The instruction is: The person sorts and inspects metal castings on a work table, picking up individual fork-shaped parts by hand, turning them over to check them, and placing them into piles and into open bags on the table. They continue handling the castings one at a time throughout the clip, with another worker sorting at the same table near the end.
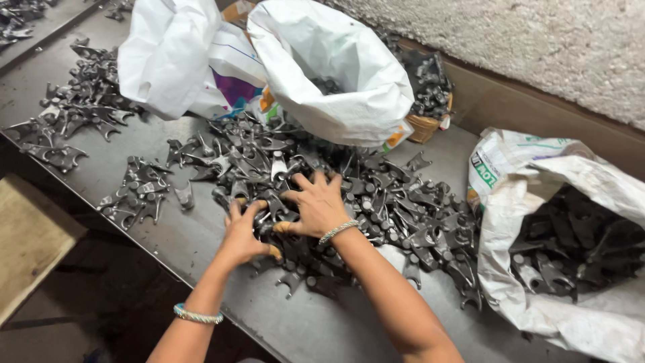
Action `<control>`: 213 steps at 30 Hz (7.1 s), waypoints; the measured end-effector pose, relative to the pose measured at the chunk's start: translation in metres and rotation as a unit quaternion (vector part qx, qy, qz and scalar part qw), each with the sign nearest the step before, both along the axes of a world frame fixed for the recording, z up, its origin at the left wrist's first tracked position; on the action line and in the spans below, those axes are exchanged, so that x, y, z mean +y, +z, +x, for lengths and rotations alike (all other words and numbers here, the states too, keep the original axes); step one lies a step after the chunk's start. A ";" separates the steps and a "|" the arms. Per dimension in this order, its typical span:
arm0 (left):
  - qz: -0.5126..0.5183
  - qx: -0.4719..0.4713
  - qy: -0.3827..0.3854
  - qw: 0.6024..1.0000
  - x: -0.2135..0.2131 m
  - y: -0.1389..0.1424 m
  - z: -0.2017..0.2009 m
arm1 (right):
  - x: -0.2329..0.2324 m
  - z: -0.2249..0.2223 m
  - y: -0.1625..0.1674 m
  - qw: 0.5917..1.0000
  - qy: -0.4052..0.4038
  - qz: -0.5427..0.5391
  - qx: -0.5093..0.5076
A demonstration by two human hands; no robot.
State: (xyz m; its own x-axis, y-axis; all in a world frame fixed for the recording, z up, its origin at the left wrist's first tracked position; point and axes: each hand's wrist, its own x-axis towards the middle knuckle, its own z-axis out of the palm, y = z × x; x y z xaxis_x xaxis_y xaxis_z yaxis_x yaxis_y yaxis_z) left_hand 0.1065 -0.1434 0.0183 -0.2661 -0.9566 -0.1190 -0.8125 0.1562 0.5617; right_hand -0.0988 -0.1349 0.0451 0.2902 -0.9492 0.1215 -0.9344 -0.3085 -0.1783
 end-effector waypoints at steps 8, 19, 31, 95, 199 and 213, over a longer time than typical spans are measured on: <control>-0.021 0.067 -0.054 0.996 0.078 -0.037 -0.050 | 0.085 -0.050 -0.009 0.999 -0.024 0.030 -0.016; 0.039 0.113 -0.262 0.958 0.110 -0.014 -0.158 | 0.208 -0.150 0.018 0.982 -0.186 -0.022 -0.007; -0.024 0.032 -0.292 0.956 0.145 0.020 -0.048 | 0.344 -0.043 -0.022 0.861 -0.489 -0.014 -0.138; -0.015 0.203 -0.304 0.931 0.195 -0.017 -0.080 | 0.505 -0.105 -0.006 0.689 -0.637 -0.011 -0.344; 0.655 0.520 -0.011 0.547 0.172 -0.057 -0.095 | 0.354 -0.067 -0.059 0.637 -0.349 -0.064 -0.685; 0.657 0.569 0.005 0.495 0.157 -0.071 -0.080 | 0.333 -0.025 -0.076 0.898 -0.412 -0.044 -0.146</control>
